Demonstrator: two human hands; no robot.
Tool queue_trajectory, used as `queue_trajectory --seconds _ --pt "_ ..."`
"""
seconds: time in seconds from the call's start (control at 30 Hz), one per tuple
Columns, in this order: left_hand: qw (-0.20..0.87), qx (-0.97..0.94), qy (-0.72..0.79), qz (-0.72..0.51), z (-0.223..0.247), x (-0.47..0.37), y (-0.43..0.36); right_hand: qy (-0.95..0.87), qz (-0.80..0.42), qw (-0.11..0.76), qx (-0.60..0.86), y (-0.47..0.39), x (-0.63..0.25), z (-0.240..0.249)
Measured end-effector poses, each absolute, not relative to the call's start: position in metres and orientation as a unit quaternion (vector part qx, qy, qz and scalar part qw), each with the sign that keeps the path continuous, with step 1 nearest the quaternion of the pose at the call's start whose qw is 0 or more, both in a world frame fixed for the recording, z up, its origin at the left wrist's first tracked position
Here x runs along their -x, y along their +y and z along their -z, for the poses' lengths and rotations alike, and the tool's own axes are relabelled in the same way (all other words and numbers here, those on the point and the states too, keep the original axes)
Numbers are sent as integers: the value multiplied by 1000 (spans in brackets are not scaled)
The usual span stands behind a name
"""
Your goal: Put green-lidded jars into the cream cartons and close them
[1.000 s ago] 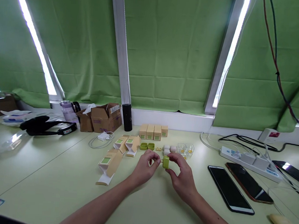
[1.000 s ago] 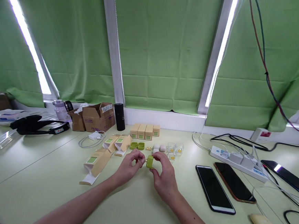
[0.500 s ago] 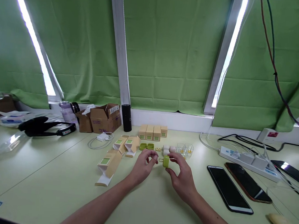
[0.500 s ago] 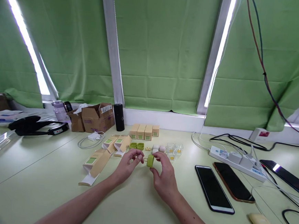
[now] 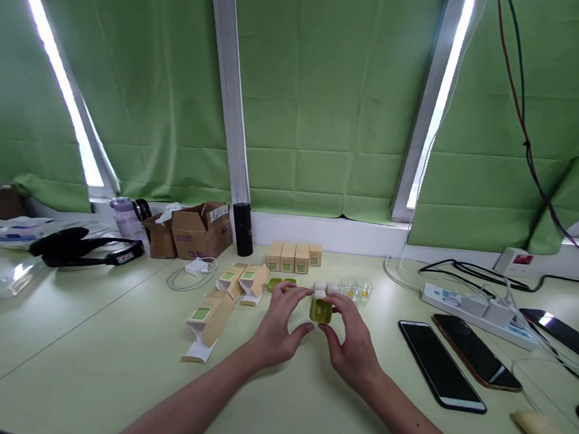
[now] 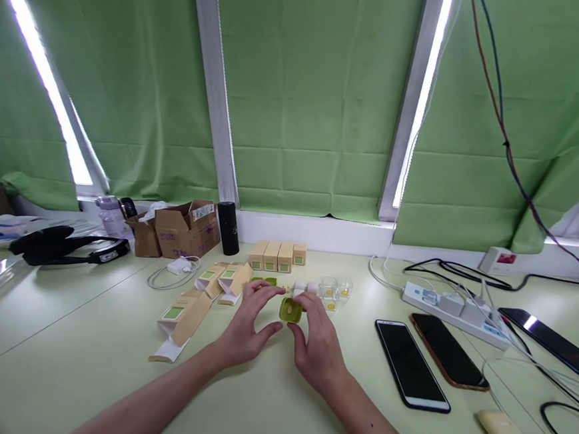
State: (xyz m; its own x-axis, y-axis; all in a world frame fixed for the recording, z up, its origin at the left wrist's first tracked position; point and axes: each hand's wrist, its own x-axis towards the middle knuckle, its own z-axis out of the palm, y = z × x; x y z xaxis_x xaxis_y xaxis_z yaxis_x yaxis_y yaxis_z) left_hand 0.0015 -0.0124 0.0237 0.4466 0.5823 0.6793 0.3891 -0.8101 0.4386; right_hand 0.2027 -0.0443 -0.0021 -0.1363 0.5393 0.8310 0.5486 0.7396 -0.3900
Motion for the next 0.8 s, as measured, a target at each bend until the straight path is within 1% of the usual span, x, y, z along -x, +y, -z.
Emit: queue_trajectory --seconds 0.17,0.4,0.6,0.8 --pt "72 -854 268 -439 -24 -2 -12 -784 76 524 323 -46 -203 -2" --pt "52 -852 258 -454 -24 -2 -12 -790 130 504 324 -47 -204 -5" --pt "43 -850 251 -460 -24 -3 -13 -793 153 489 328 -49 -203 -9" --pt "25 -851 250 -462 -24 -3 -14 -805 139 473 330 -50 -201 -12"
